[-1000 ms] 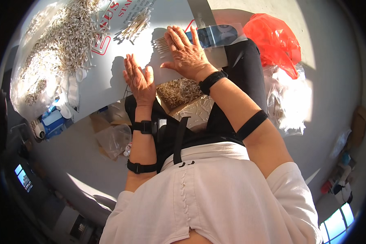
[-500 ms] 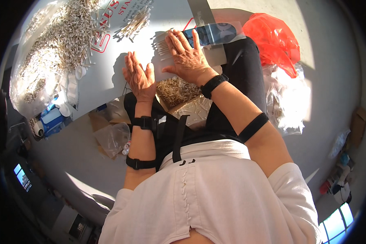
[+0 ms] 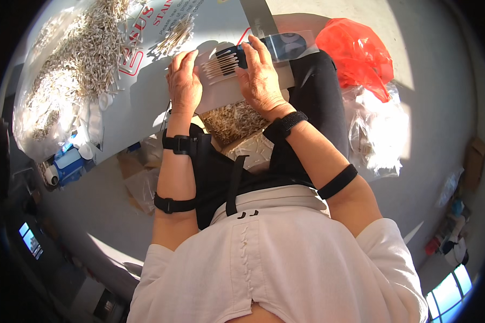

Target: Organizing cotton swabs by aligning them into neat parallel rows on a work surface.

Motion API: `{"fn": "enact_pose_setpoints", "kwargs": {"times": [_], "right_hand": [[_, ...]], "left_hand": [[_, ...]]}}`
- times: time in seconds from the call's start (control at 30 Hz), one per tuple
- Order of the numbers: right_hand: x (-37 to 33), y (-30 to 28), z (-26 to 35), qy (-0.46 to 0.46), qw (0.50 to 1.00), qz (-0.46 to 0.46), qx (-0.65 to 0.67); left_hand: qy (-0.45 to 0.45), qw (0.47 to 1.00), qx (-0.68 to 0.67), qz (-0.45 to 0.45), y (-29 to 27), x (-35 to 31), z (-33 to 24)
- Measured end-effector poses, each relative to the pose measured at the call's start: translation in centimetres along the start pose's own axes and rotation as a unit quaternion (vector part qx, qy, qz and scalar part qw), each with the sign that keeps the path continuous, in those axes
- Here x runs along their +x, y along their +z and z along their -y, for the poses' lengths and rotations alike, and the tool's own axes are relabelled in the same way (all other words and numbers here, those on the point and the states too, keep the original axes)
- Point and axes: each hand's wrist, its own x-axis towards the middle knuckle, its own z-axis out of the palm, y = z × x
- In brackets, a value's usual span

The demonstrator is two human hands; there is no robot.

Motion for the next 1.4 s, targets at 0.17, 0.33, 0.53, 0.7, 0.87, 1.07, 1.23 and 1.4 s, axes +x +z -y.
{"fn": "enact_pose_setpoints", "kwargs": {"times": [0.17,0.33,0.53,0.7,0.87,1.07,1.23,1.4], "right_hand": [[0.1,0.4,-1.2,0.061,0.979,-0.051,0.187],[0.3,1.7,-1.7,0.059,0.962,-0.087,0.253],[1.7,3.9,-1.2,0.064,0.947,-0.106,0.295],[2.5,5.1,-1.1,0.091,0.943,-0.104,0.303],[2.3,5.6,-1.4,0.097,0.933,-0.122,0.324],[2.3,3.6,-2.5,0.084,0.946,-0.145,0.279],[2.2,2.6,-2.1,0.045,0.97,-0.125,0.204],[2.3,2.5,-1.6,0.055,0.97,-0.113,0.21]], "left_hand": [[0.049,0.999,0.002,0.02,1.0,1.4,-0.8],[0.035,0.996,-0.079,-0.003,1.6,-1.0,-1.8],[-0.084,0.939,-0.309,-0.126,2.6,-1.6,-2.6],[-0.137,0.889,-0.402,-0.173,4.2,-0.7,-3.7],[-0.162,0.868,-0.428,-0.194,4.5,-0.3,-4.6],[-0.131,0.956,-0.165,-0.203,2.1,0.4,-0.8],[-0.118,0.98,0.066,-0.148,0.2,3.4,1.3],[-0.124,0.978,0.145,-0.082,-0.1,5.6,3.1]]}}
